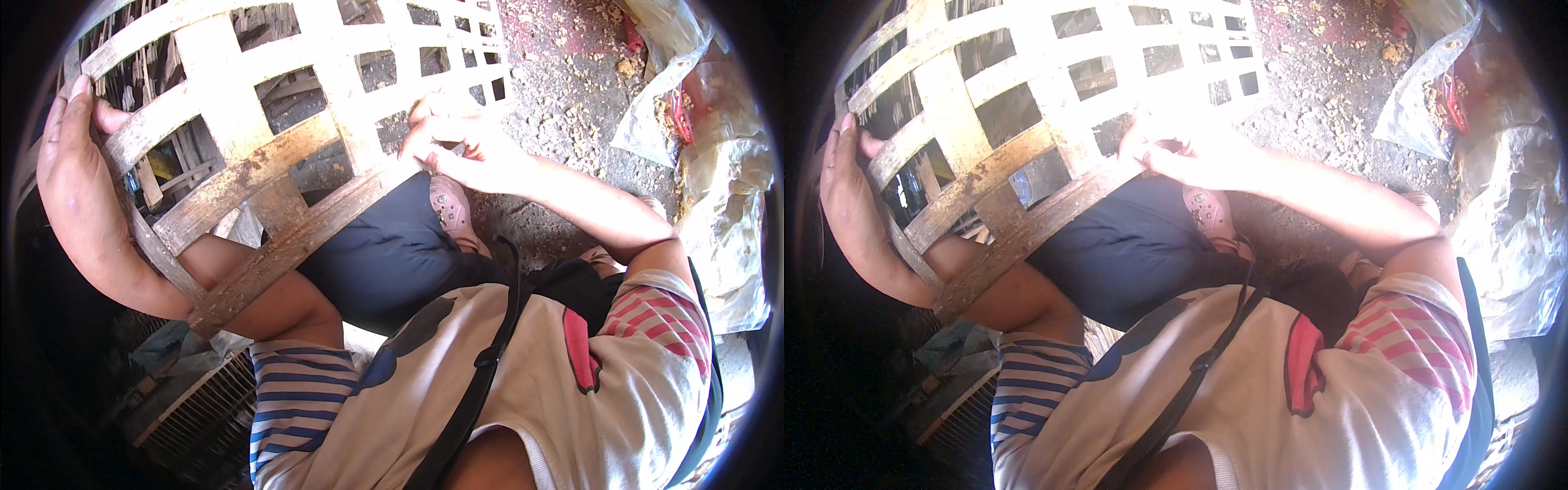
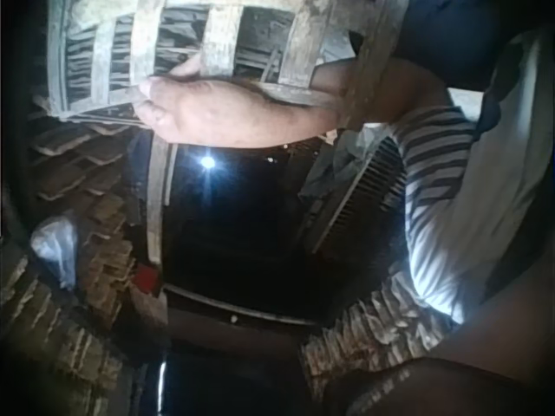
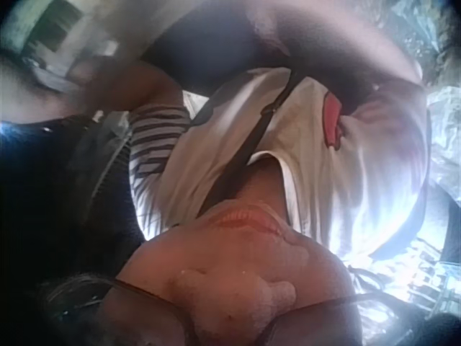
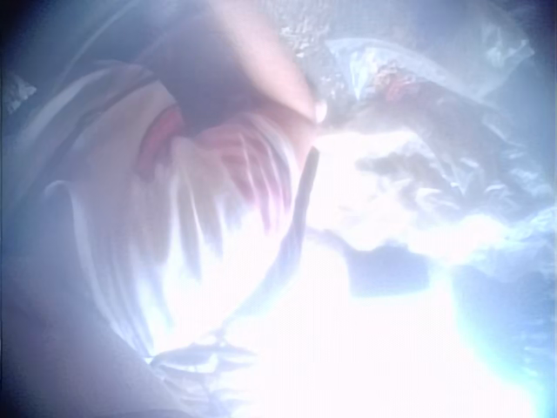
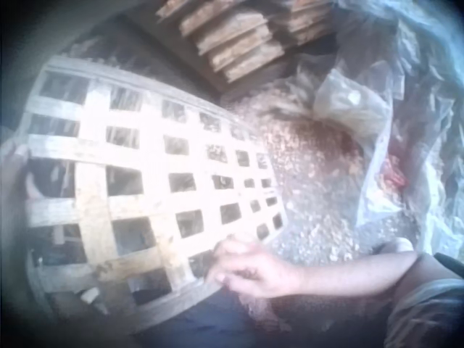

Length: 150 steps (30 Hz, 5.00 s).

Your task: The person assembles a wooden lattice tray by hand, then places a plastic sheet inside it. They repeat this process with a second tray, lining each with a plastic sheet and setting them on the floor.

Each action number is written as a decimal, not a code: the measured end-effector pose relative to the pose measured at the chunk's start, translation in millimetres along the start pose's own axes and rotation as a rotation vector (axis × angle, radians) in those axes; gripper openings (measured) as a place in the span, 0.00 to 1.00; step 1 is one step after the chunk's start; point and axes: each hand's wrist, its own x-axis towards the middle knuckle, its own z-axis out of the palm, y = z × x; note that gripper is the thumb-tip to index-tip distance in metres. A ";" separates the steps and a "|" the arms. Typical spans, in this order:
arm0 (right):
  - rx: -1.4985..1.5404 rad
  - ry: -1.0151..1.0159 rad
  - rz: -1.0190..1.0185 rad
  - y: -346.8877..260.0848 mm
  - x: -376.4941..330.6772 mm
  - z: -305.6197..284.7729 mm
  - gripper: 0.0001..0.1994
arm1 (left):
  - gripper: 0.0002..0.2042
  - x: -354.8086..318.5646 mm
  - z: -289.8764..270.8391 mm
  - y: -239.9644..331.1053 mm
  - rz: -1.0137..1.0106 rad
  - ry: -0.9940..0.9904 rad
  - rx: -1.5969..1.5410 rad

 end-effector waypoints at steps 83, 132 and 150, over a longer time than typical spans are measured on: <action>-0.844 0.180 0.193 48.3 -5.2 15.5 0.37 | 0.13 -19.0 -8.6 -17.8 0.075 0.040 -0.131; -0.821 0.534 1.275 1.2 -143.5 -344.6 0.20 | 0.39 -113.8 322.8 -263.0 -0.633 -1.015 -0.210; -0.922 0.483 1.382 -6.6 -164.0 -363.7 0.25 | 0.34 -127.7 352.7 -252.6 -0.617 -1.201 -0.167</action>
